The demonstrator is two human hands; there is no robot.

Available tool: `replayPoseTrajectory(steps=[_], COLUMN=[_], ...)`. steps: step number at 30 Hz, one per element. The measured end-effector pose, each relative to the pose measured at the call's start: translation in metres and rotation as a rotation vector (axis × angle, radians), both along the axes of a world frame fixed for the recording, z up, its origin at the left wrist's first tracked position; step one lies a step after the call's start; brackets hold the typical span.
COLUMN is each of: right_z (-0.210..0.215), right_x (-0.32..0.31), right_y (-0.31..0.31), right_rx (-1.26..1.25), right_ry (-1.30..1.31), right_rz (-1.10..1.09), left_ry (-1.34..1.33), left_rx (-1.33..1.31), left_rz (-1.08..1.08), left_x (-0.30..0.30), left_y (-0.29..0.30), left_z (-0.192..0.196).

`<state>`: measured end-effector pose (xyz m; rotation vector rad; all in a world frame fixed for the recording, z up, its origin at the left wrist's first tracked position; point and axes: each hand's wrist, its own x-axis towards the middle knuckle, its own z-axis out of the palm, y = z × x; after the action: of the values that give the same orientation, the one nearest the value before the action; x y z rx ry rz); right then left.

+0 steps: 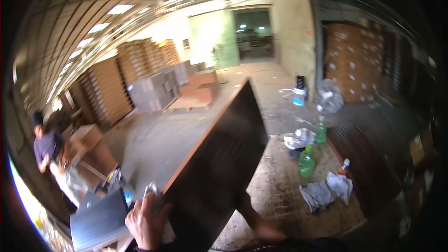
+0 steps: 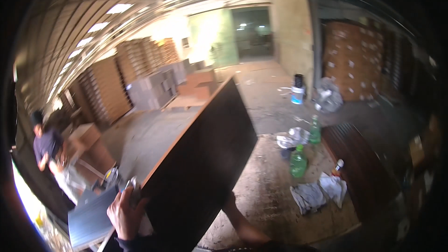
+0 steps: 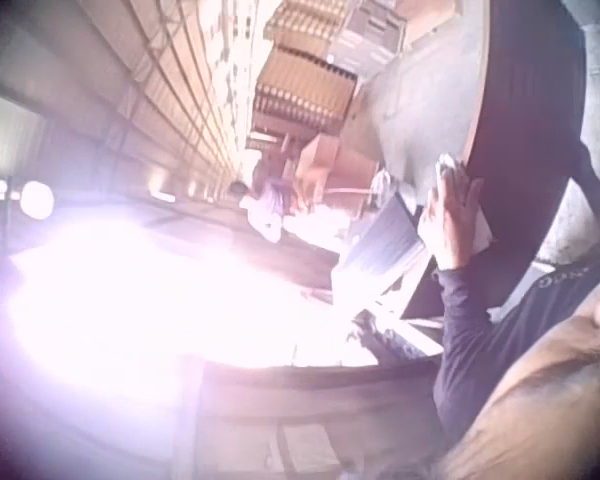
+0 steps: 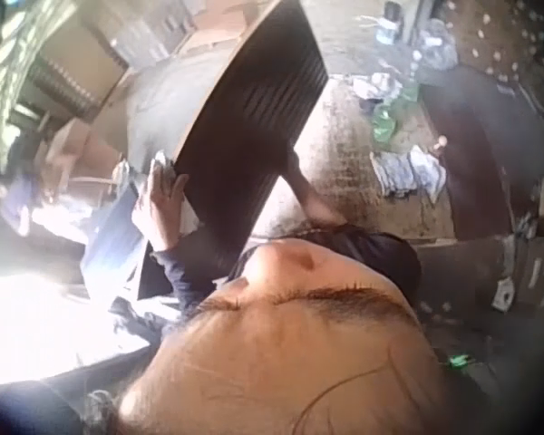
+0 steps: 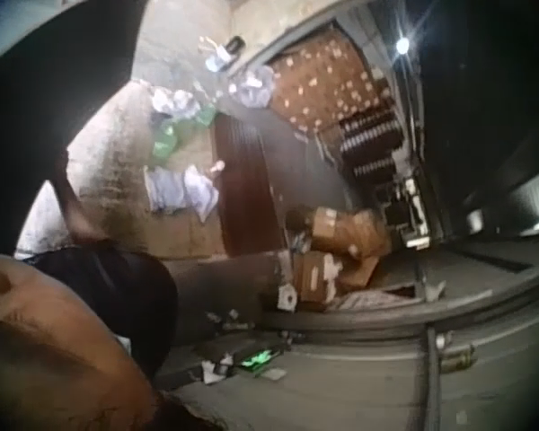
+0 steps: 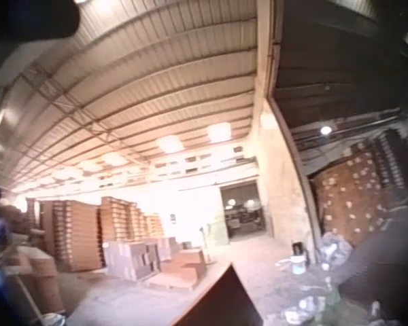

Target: The person applies liquid from a bottle to a cloth and wipes wooden slatted panels, then picks up and turns a panel over.

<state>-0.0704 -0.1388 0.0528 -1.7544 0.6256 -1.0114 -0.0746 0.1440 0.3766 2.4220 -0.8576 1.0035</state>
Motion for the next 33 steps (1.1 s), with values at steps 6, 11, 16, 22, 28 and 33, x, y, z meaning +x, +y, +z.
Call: replayPoseTrajectory(steps=[6,11,16,22,28,33], right_z=[-0.072,-0.024,0.2,0.256,0.259,0.273], right_x=[-0.005,0.014,-0.013,-0.034,-0.025,-0.017], right_y=[-0.076,-0.08,-0.049,-0.012,-0.008,0.021], right_rx=[0.897,0.588,-0.225,-1.024,-1.044,-1.02], right_ry=[-0.605,0.122,-0.48,-0.078,0.129,0.36], right_rz=[0.05,-0.132,-0.03,0.406,0.475,0.62], left_ry=[0.068,0.092,0.037,0.072,0.571,0.736], left_rx=[0.058,0.182,0.297,0.265,0.071,-0.86], left_rz=[-0.162,-0.125,-0.151,-0.192,-0.203,-0.223], left_x=[-0.008,0.012,0.021,0.014,0.081,0.057], left_y=[-0.079,-0.099,-0.114,-0.116,0.058,0.123], left_z=[-0.005,-0.019,-0.047,-0.044,-0.092,-0.088])
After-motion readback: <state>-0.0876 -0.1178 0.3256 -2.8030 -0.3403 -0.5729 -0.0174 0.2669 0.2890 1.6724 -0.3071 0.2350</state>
